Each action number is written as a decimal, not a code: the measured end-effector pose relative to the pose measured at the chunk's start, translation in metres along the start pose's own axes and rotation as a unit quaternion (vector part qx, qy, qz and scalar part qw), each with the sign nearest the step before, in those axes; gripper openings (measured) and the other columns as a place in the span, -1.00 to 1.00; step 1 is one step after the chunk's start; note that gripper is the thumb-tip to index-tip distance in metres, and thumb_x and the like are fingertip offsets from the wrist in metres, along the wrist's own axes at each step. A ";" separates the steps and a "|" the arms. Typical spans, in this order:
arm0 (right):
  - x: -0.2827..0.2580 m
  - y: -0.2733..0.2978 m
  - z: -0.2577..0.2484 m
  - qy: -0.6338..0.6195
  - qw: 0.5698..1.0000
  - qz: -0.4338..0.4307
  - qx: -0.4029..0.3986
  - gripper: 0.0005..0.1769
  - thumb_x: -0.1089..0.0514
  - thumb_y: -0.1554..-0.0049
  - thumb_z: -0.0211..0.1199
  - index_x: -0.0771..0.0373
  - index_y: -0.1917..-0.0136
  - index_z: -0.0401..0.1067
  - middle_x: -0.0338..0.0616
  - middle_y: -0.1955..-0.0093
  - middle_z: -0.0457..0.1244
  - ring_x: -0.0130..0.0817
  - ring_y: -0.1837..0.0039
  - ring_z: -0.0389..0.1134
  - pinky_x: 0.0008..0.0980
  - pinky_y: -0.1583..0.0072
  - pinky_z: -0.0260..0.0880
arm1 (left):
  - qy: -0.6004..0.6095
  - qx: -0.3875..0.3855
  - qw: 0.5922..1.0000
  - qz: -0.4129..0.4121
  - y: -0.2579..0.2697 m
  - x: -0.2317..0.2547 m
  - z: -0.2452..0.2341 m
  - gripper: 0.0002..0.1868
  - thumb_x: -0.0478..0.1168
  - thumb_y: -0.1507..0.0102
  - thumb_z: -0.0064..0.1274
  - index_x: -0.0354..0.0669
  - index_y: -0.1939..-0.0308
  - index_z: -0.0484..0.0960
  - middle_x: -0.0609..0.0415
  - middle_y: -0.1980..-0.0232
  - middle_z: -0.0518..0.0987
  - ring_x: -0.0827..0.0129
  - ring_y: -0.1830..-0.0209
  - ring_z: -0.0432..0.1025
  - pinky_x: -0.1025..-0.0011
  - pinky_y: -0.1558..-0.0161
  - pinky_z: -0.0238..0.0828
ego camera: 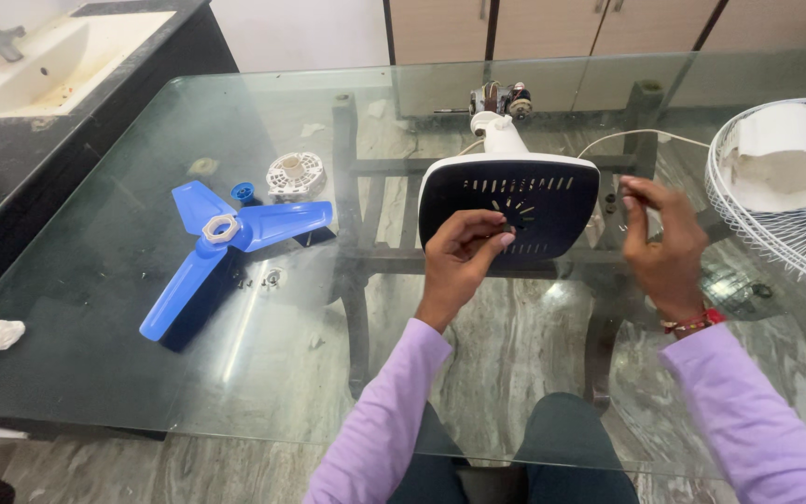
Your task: The person assembles a small electric fan by attaching a black rear grille to the white motor housing. They insert screws into the grille and tighten them with a green screwdriver, repeating the process for multiple screw holes.
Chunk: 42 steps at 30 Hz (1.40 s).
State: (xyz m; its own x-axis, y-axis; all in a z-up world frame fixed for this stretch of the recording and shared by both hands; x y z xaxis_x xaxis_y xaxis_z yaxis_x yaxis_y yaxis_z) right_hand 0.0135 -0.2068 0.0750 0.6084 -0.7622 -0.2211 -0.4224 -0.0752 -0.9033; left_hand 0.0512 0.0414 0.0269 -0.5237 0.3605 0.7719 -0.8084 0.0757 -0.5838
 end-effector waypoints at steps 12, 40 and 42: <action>0.092 0.047 0.006 0.098 0.992 0.051 -0.064 -0.89 0.30 -0.31 0.36 0.24 -0.13 0.52 -0.13 -0.16 0.38 -0.14 -0.25 0.30 -0.23 -0.36 0.22 | -0.058 0.049 0.997 0.010 0.014 0.012 -0.029 -0.82 -0.45 -0.28 0.24 -0.29 0.05 0.65 0.08 0.08 0.64 0.46 0.10 0.59 0.52 0.03 0.59; 0.171 0.091 0.038 0.250 0.950 0.086 -0.167 -0.91 0.05 -0.16 0.48 0.05 0.08 0.66 -0.24 -0.05 0.35 -0.11 -0.20 0.18 -0.12 -0.31 0.17 | -0.049 0.083 0.995 0.016 0.010 0.006 -0.042 -0.85 -0.39 -0.37 0.12 -0.30 -0.01 0.68 0.04 0.11 0.67 0.44 0.18 0.61 0.46 0.08 0.64; 0.169 0.090 0.039 0.260 0.948 0.079 -0.164 -0.92 0.07 -0.15 0.49 0.05 0.09 0.65 -0.28 -0.05 0.35 -0.12 -0.22 0.18 -0.11 -0.33 0.17 | -0.052 0.081 0.995 0.021 0.009 0.007 -0.041 -0.85 -0.38 -0.37 0.13 -0.30 -0.02 0.69 0.04 0.13 0.68 0.44 0.18 0.61 0.47 0.09 0.63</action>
State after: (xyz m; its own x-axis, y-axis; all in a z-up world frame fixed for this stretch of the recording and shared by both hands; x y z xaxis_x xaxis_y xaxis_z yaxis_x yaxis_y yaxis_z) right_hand 0.1044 -0.3179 -0.0579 0.1429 -0.9881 -0.0566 -0.7185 -0.0642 -0.6926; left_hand 0.0512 0.0831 0.0164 -0.5755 0.2620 0.7747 -0.8139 -0.0905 -0.5740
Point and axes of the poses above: each hand's wrist, its own y-axis away from the middle knuckle, its own z-axis out of the palm, x = y × z, the point moved 6 cm from there along -y, towards the middle knuckle
